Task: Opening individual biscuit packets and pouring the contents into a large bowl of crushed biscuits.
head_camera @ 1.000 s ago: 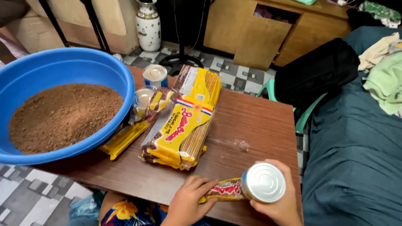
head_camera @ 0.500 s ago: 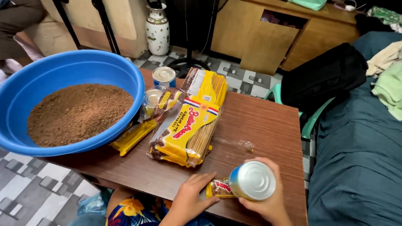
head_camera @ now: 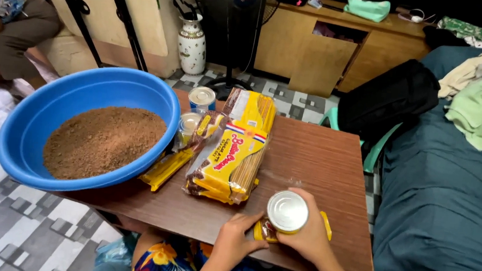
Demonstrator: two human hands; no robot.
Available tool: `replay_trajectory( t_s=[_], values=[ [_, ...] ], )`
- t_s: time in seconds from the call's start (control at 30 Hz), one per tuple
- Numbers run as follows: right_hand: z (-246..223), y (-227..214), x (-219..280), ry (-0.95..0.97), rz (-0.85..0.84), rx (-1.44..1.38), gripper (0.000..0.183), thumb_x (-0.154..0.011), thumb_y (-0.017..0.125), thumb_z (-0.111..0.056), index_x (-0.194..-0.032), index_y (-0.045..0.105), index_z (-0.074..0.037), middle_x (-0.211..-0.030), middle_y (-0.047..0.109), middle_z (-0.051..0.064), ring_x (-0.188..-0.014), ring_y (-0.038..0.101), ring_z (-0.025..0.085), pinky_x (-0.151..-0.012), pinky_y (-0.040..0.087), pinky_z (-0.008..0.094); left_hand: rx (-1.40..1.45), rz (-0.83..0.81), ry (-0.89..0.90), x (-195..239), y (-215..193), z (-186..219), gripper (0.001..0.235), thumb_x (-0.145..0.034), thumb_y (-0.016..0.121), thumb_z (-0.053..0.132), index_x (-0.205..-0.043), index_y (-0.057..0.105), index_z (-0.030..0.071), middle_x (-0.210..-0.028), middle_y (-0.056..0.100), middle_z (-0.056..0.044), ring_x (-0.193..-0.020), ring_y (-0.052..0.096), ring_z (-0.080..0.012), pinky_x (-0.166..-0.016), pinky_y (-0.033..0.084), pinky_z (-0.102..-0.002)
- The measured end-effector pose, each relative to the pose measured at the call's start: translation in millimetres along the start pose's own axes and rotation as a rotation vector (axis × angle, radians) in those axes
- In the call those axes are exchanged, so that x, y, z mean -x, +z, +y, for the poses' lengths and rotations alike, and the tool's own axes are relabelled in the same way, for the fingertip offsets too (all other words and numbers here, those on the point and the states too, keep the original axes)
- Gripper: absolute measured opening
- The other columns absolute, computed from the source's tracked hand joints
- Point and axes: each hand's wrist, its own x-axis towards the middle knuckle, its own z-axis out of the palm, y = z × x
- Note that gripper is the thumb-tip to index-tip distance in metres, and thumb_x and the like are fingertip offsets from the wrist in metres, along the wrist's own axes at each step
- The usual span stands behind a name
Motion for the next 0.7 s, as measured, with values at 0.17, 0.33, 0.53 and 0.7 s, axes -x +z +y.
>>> replay_trajectory(
  t_s=[0.17, 0.33, 0.53, 0.7],
  values=[
    [26, 13, 8, -0.080, 0.025, -0.143, 0.087, -0.042, 0.085, -0.007, -0.122, 0.048, -0.006, -0.119, 0.057, 0.008, -0.109, 0.058, 0.018, -0.098, 0.041, 0.028, 0.015, 0.000, -0.022, 0, -4, 1, 0.080, -0.056, 0.089, 0.034, -0.127, 0.057, 0.013, -0.108, 0.067, -0.010, -0.098, 0.059, -0.0246, -0.084, 0.047, -0.031],
    [-6, 11, -1, 0.053, -0.113, -0.003, 0.088, -0.039, 0.083, -0.006, -0.121, 0.051, -0.014, -0.121, 0.061, 0.002, -0.108, 0.060, 0.013, -0.095, 0.041, 0.024, 0.012, -0.034, -0.114, -5, -14, 14, 0.071, -0.058, 0.085, 0.026, -0.122, 0.060, 0.008, -0.103, 0.066, -0.012, -0.090, 0.061, -0.0220, -0.080, 0.051, -0.028],
    [4, 23, 10, -0.124, 0.111, -0.097, 0.090, -0.041, 0.084, -0.006, -0.123, 0.047, -0.005, -0.122, 0.056, 0.008, -0.113, 0.056, 0.019, -0.100, 0.040, 0.028, 0.130, -0.097, -0.300, -1, -14, 15, 0.082, -0.056, 0.089, 0.023, -0.131, 0.056, 0.019, -0.100, 0.063, -0.004, -0.075, 0.061, -0.0112, -0.076, 0.052, -0.021],
    [56, 13, -2, -0.037, 0.092, -0.074, 0.100, -0.034, 0.093, -0.018, -0.123, 0.049, -0.009, -0.122, 0.059, 0.007, -0.112, 0.056, 0.018, -0.101, 0.038, 0.029, 0.147, -0.067, -0.305, -3, -5, 1, 0.088, -0.051, 0.091, 0.028, -0.131, 0.055, 0.021, -0.100, 0.061, -0.002, -0.067, 0.060, -0.0069, -0.076, 0.052, -0.018]
  ],
)
